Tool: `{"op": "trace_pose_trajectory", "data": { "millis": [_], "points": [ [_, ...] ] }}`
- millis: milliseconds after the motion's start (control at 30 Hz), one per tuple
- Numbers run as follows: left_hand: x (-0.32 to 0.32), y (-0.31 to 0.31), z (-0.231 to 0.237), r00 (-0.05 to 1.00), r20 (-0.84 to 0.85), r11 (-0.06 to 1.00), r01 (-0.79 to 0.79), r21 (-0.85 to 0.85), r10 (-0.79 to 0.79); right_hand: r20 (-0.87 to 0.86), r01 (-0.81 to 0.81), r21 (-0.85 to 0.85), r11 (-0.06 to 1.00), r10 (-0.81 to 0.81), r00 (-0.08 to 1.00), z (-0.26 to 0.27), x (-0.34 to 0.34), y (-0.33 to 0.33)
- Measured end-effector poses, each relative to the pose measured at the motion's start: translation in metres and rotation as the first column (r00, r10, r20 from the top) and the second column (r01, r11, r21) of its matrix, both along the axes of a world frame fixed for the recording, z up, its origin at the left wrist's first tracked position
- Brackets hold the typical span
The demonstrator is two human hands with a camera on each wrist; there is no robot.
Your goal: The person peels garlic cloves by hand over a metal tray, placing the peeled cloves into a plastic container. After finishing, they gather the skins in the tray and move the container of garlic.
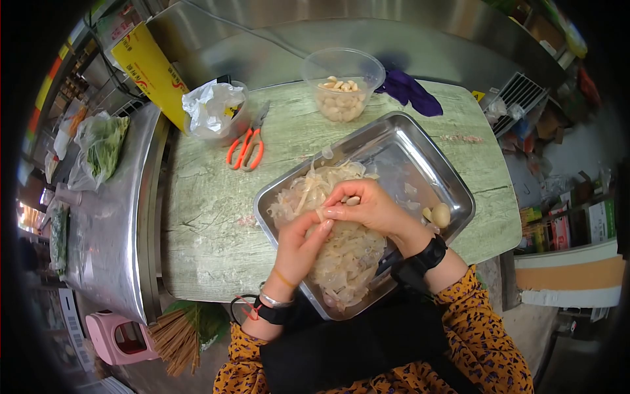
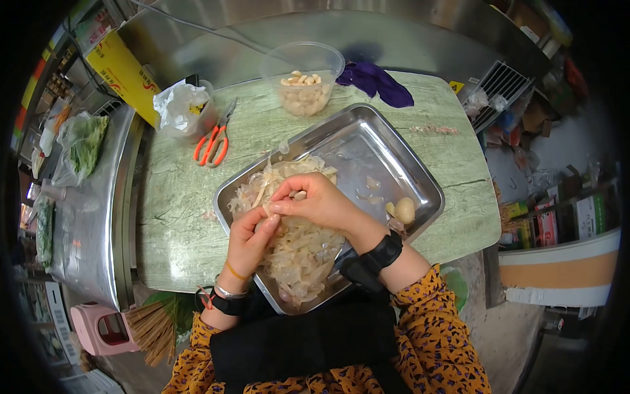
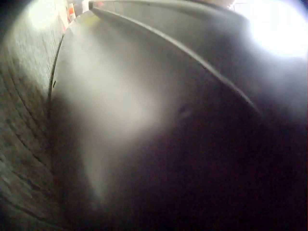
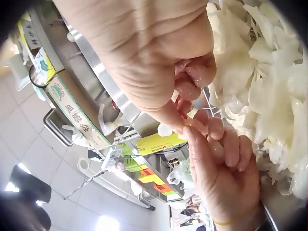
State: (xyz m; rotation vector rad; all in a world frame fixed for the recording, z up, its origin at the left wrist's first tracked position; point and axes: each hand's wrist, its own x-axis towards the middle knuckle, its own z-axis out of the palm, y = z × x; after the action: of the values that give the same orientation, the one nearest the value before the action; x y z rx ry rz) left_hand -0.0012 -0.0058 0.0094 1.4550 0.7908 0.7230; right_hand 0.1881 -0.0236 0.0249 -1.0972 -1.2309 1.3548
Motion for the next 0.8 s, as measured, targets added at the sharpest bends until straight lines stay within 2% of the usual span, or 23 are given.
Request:
{"op": "trace_pose_trajectory", "data": {
  "millis": [33,67,100,133,167,200,233,267,300,333,367,400,467,500,533,567,633,667,700,733,800],
  "points": [
    [-0.001,0.0,0.002,1.0,-0.001,1.0,0.004,0.0,-0.004,-0.051,-0.014,-0.025,1.0,0.012,0.999,-0.001,0.002,0.0],
    [-0.003,0.001,0.004,0.997,0.06,0.993,0.063,-0.097,-0.057,-0.051,-0.01,-0.024,1.0,0.008,0.999,0.0,0.002,-0.001],
    [-0.004,0.001,0.005,0.987,0.124,0.974,0.125,-0.19,-0.102,-0.131,-0.012,-0.104,0.994,-0.001,0.991,0.002,0.002,-0.001],
    [-0.004,0.001,0.005,0.987,0.125,0.974,0.126,-0.189,-0.103,-0.208,-0.023,-0.182,0.983,-0.016,0.978,0.003,0.002,-0.002],
    [-0.003,0.001,0.005,0.995,0.05,0.987,0.087,-0.137,-0.081,-0.208,-0.023,-0.182,0.983,-0.016,0.978,0.002,0.004,-0.002],
    [-0.002,0.001,0.004,0.998,-0.024,0.995,0.05,-0.083,-0.052,-0.202,0.091,-0.183,0.979,-0.128,0.971,-0.002,0.006,-0.002],
    [-0.001,0.002,0.002,0.999,-0.025,0.995,0.046,-0.083,-0.049,-0.197,0.202,-0.184,0.962,-0.237,0.951,-0.003,0.007,-0.001],
    [0.0,0.002,-0.001,0.997,0.083,0.993,0.01,-0.121,0.0,-0.197,0.197,-0.185,0.963,-0.232,0.952,-0.003,0.006,0.0],
    [0.002,0.003,-0.001,0.981,0.186,0.986,-0.023,-0.163,0.053,-0.015,0.325,0.011,0.946,-0.325,0.946,-0.003,0.005,0.002],
    [0.003,0.003,0.001,0.981,0.183,0.986,-0.029,-0.165,0.06,0.143,0.401,0.225,0.888,-0.438,0.888,-0.003,0.003,0.003],
    [0.004,0.003,0.005,0.973,0.221,0.975,-0.023,-0.22,0.073,0.14,0.396,0.223,0.891,-0.431,0.891,-0.002,0.0,0.001],
    [0.004,0.004,0.008,0.962,0.26,0.962,-0.015,-0.273,0.089,0.11,0.37,0.211,0.905,-0.398,0.911,0.003,-0.003,-0.002],
    [0.003,0.006,0.006,0.962,0.265,0.963,0.001,-0.268,0.073,0.083,0.334,0.199,0.921,-0.355,0.931,0.012,-0.006,-0.005],
    [0.002,0.006,0.004,0.962,0.269,0.965,0.029,-0.262,0.044,0.28,0.158,0.37,0.916,-0.272,0.921,0.016,-0.008,-0.006],
    [0.003,0.006,0.001,0.962,0.271,0.965,0.026,-0.262,0.047,0.475,-0.051,0.491,0.87,-0.218,0.852,0.018,-0.009,-0.007],
    [0.004,0.007,-0.002,0.963,0.26,0.977,-0.014,-0.214,0.071,0.477,-0.053,0.49,0.87,-0.216,0.852,0.019,-0.013,-0.009],
    [0.008,0.007,-0.007,0.963,0.25,0.984,-0.057,-0.168,0.098,0.621,-0.221,0.5,0.837,-0.169,0.765,0.02,-0.024,-0.011],
    [0.009,0.007,-0.009,0.97,0.231,0.994,-0.061,-0.091,0.08,0.594,-0.192,0.41,0.892,-0.1,0.798,0.024,-0.024,-0.013],
    [0.01,0.007,-0.01,0.976,0.21,0.998,-0.062,-0.012,0.063,0.594,-0.193,0.409,0.892,-0.099,0.799,0.022,-0.023,-0.012],
    [0.008,0.008,-0.01,0.975,0.211,0.998,-0.062,-0.012,0.063,0.604,-0.184,0.384,0.905,-0.095,0.791,0.017,-0.019,-0.01],
    [0.003,0.009,-0.005,0.995,0.1,1.0,0.016,-0.008,-0.015,0.617,-0.169,0.36,0.917,-0.098,0.781,0.015,-0.016,-0.009]
  ]
}}
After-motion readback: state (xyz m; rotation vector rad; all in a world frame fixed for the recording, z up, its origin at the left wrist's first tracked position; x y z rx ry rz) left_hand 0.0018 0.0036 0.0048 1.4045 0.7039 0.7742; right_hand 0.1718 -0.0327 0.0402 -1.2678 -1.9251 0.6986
